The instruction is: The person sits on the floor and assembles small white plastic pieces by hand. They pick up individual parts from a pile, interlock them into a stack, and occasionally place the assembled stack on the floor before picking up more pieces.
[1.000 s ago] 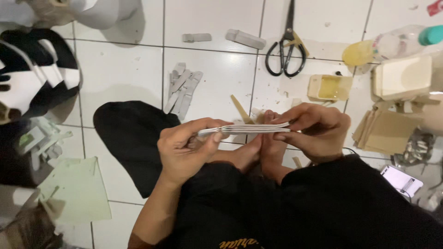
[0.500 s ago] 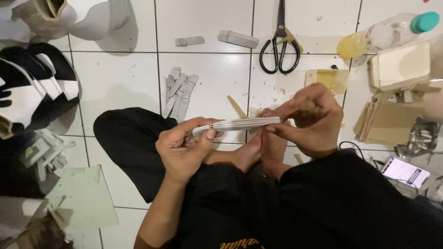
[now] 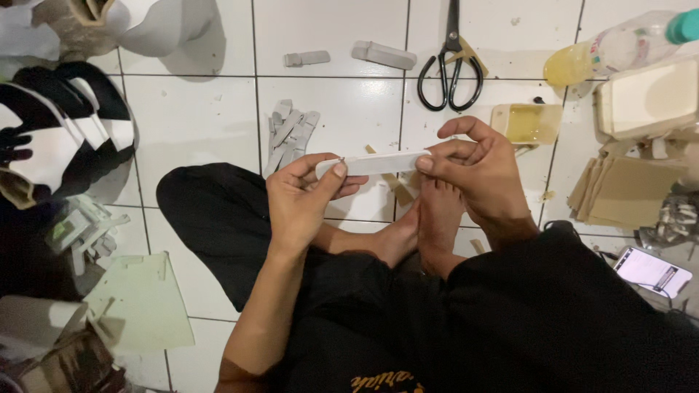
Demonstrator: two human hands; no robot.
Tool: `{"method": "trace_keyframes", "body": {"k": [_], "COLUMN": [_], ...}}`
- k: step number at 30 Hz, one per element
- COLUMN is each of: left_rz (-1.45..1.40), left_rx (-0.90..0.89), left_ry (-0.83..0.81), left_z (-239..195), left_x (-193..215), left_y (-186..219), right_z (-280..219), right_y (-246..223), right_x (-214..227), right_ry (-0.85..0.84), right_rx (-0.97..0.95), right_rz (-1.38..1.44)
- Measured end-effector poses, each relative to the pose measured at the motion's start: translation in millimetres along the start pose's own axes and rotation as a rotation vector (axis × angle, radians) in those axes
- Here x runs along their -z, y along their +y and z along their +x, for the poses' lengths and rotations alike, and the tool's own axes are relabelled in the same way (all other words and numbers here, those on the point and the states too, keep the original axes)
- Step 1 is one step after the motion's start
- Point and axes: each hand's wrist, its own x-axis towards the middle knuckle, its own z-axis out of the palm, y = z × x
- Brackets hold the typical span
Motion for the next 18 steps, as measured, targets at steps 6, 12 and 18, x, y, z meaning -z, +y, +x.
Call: {"method": "trace_keyframes", "body": {"k": [6, 12, 18], "left_rz": [0.063, 0.035, 0.027], "left_rx": [0.002, 0.204, 0.327], "left_ry": [-0.047, -0.046, -0.021], "left_z": [-2.0, 7.3, 14.3], "left_x": [6.7, 12.8, 26.7], "left_y": [16.2, 19.8, -7.6], "right_z": [-10.2, -4.6, 3.2], "right_y": [-13.1, -11.5, 5.9], "right_x": [-5.1, -16.3, -20.7], "right_ry": [-0.045, -0.260, -0.326], "right_rx": [0.099, 0.313, 0.423], "right_rz": [-0.098, -0.475, -0.729]}}
